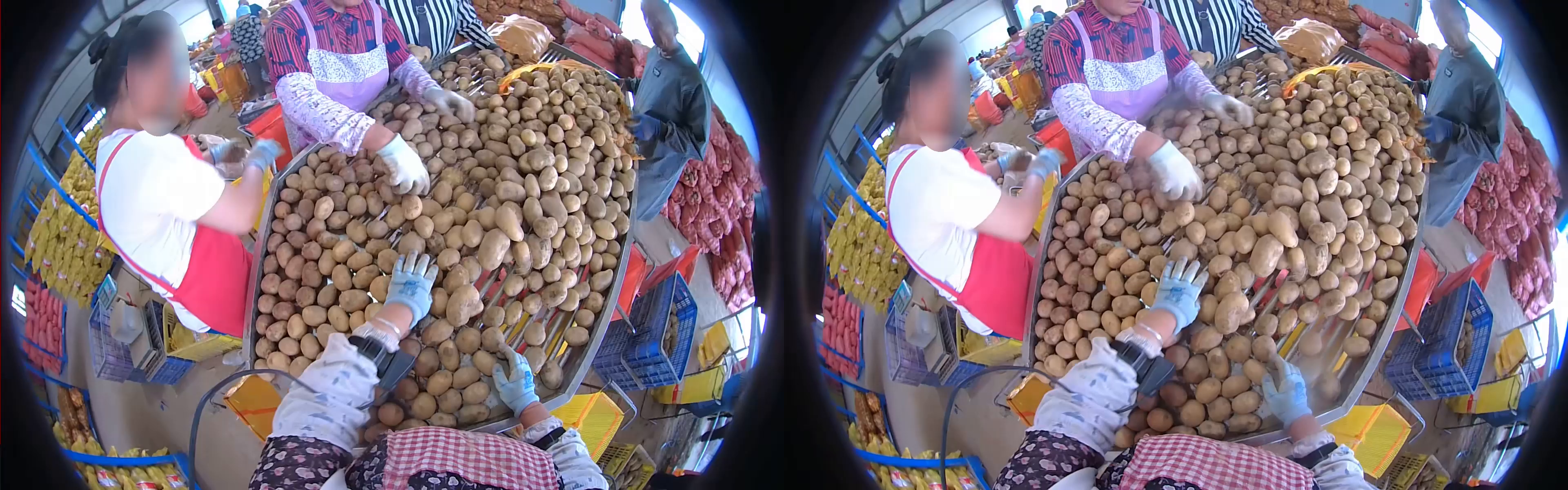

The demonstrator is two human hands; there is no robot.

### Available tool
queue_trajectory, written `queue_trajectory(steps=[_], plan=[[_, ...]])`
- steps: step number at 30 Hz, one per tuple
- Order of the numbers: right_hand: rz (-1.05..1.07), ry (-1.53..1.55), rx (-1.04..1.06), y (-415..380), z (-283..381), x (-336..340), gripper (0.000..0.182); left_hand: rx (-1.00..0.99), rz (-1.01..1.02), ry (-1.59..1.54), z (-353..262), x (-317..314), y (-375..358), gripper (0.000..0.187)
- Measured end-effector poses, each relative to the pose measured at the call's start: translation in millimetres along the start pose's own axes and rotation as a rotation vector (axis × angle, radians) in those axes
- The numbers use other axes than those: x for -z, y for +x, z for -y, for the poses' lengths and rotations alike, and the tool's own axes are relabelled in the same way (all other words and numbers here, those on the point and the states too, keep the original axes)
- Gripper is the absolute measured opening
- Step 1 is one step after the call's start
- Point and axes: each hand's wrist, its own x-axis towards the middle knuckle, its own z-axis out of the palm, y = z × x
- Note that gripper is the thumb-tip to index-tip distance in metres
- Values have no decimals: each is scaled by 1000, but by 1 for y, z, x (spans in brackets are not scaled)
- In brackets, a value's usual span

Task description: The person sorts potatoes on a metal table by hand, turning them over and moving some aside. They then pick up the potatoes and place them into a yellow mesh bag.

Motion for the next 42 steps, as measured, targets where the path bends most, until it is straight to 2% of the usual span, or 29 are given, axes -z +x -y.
queue_trajectory(steps=[1,4,5,7,9,11,12,13,15,16,17,18,19,20,21,23,25,27,28,29,30,31,32,34,36,38,39,41,42], plan=[[-3,-2,-2,0,0,1,48,-4,-2,-2,3,-1,14,50],[37,9,5,1,3,7,48,15,255,63,6,11,36,49],[37,8,4,4,4,10,48,14,254,62,5,19,42,49],[158,63,-137,6,9,14,52,16,344,82,4,27,49,48],[170,91,-147,8,12,15,50,51,323,122,-2,19,52,58],[186,267,-223,12,9,19,45,26,252,75,3,25,44,63],[147,41,-92,12,-1,18,38,22,232,-18,8,31,38,65],[140,38,-85,11,-8,18,38,13,211,-109,11,36,31,67],[-21,190,-241,12,-3,22,39,52,-54,-390,4,23,16,57],[9,313,-93,15,7,24,39,45,-194,-565,-2,24,6,51],[2,319,-88,23,31,30,39,-77,-276,-629,-16,32,2,44],[59,878,-295,34,59,36,35,-188,-257,-885,-37,46,-7,45],[124,1435,-499,43,81,38,31,-415,-281,-785,-53,40,-13,49],[114,1496,-506,50,92,36,33,-493,-150,-857,-69,54,-25,53],[118,1496,-490,50,85,37,33,-515,-93,-815,-75,58,-28,59],[248,1437,-563,51,62,37,36,-495,-216,-821,-55,49,-19,62],[316,1540,-596,47,60,45,42,-170,-101,-844,-20,71,-10,65],[144,548,-35,31,35,41,47,-69,-305,-791,0,101,1,70],[125,626,-137,26,36,45,56,-134,-404,-724,6,118,9,76],[126,630,-132,26,47,51,56,-197,-501,-654,9,145,17,82],[126,465,-68,27,54,55,56,-194,-502,-649,7,168,22,82],[123,299,-6,27,57,57,56,-271,-718,-642,1,190,27,84],[149,563,-234,22,49,49,56,-349,-936,-630,-4,205,33,87],[141,544,-213,11,5,28,50,-357,-975,-664,-13,224,48,88],[135,522,-189,13,11,32,44,-374,-1030,-648,-16,232,58,91],[104,1493,-517,13,25,39,44,-422,-1064,-625,-25,241,52,91],[106,1496,-514,11,22,39,44,-474,-1091,-598,-28,242,48,91],[111,1528,-396,9,16,35,43,-367,-964,-737,-28,206,55,87],[15,1452,-386,15,32,33,42,-347,-927,-781,-28,198,48,86]])
